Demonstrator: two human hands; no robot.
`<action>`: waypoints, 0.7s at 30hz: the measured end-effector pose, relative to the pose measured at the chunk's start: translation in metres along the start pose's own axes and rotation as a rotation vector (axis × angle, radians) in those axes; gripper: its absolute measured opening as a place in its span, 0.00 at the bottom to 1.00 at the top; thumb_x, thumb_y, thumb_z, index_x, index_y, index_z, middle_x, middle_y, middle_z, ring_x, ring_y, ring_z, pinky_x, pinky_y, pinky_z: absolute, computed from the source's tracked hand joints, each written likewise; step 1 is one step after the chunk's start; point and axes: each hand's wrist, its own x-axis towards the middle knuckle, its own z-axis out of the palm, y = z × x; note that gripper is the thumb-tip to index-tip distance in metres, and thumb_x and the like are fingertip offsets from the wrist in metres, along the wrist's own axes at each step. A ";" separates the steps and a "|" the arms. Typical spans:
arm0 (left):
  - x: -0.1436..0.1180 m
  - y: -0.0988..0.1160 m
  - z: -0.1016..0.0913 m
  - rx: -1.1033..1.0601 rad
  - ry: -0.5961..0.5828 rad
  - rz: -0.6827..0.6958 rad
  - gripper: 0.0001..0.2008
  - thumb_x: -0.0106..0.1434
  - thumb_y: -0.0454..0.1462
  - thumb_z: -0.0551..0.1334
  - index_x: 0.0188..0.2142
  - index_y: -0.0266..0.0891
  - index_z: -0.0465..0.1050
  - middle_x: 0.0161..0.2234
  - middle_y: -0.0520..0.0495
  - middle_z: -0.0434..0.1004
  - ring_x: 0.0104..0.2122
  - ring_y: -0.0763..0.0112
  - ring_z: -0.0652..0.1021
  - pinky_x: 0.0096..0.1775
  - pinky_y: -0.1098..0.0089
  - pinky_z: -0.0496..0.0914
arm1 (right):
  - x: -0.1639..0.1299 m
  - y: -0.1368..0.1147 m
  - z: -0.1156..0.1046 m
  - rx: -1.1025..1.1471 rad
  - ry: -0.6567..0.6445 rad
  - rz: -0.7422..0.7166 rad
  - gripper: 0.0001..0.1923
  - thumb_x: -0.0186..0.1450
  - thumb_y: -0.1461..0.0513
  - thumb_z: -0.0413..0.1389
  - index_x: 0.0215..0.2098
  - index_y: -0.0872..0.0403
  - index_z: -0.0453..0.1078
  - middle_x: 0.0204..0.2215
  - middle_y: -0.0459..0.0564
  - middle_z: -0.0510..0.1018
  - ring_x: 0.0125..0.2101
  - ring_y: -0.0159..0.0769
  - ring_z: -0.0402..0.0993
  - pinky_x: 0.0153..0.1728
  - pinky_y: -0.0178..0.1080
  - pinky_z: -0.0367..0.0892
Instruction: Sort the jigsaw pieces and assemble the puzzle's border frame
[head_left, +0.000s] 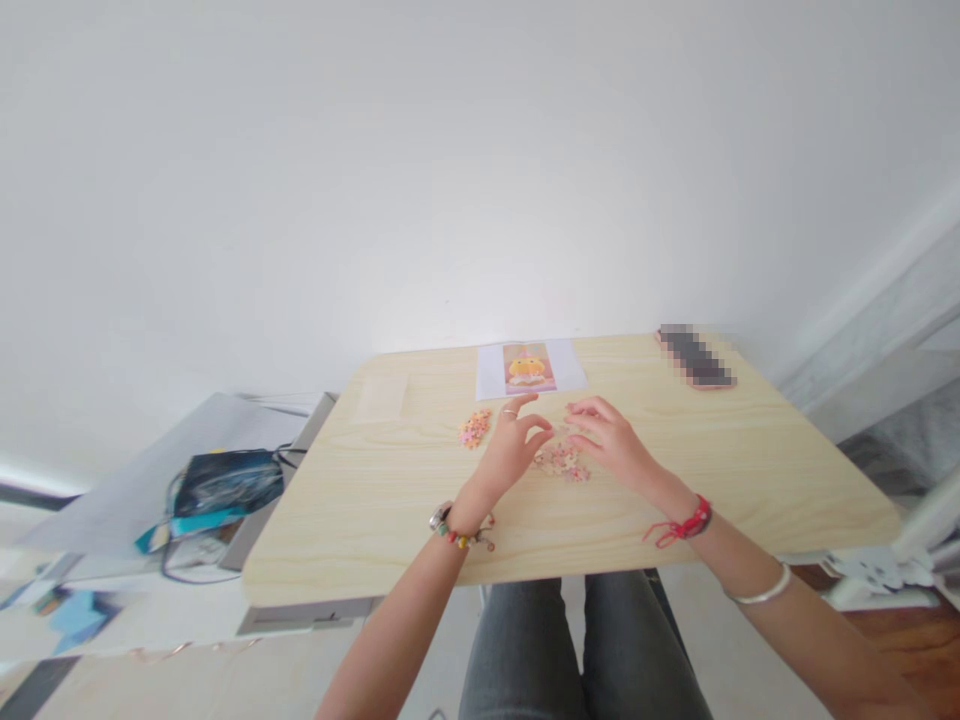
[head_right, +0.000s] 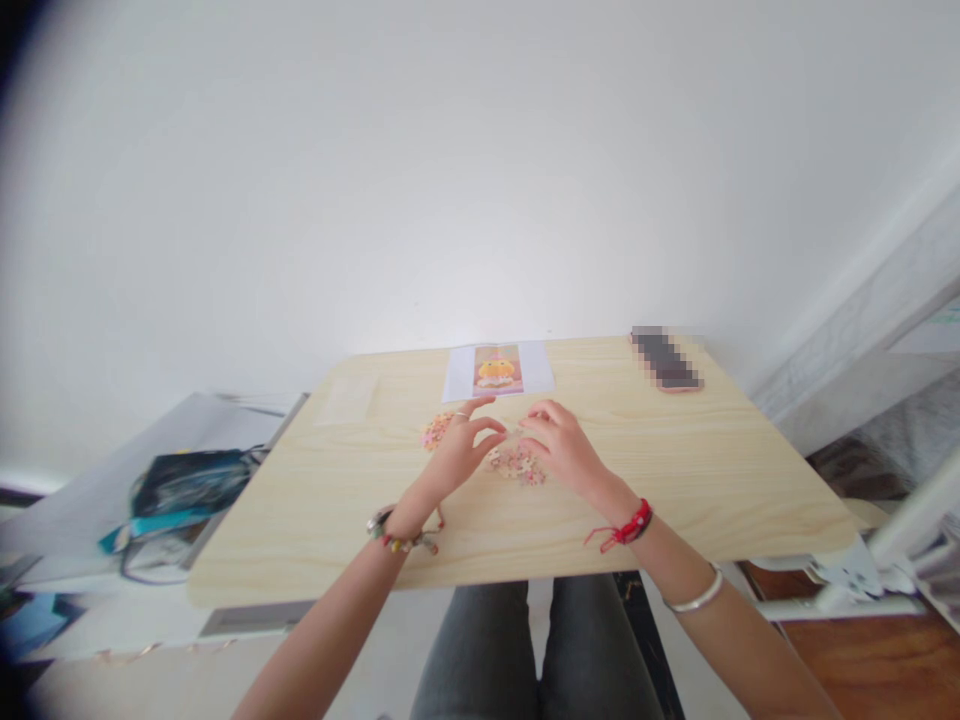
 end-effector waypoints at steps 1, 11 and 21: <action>-0.001 0.000 0.000 0.004 0.014 0.035 0.03 0.59 0.34 0.60 0.31 0.39 0.73 0.51 0.41 0.64 0.54 0.58 0.66 0.52 0.53 0.64 | 0.001 0.002 -0.001 0.024 -0.008 -0.002 0.09 0.62 0.64 0.52 0.40 0.53 0.71 0.38 0.52 0.69 0.40 0.39 0.69 0.41 0.44 0.68; -0.003 0.003 0.004 0.052 0.149 0.190 0.03 0.61 0.34 0.58 0.32 0.39 0.70 0.48 0.42 0.65 0.48 0.62 0.70 0.42 0.63 0.71 | 0.000 -0.001 -0.007 -0.062 0.058 -0.043 0.08 0.63 0.64 0.52 0.31 0.54 0.73 0.34 0.53 0.70 0.38 0.39 0.69 0.39 0.43 0.67; 0.030 0.006 0.026 0.252 0.049 0.275 0.04 0.60 0.33 0.59 0.30 0.37 0.71 0.48 0.39 0.64 0.50 0.59 0.68 0.47 0.59 0.69 | -0.002 0.027 -0.023 -0.234 0.010 -0.011 0.08 0.63 0.63 0.52 0.32 0.53 0.73 0.33 0.52 0.70 0.33 0.37 0.67 0.37 0.42 0.65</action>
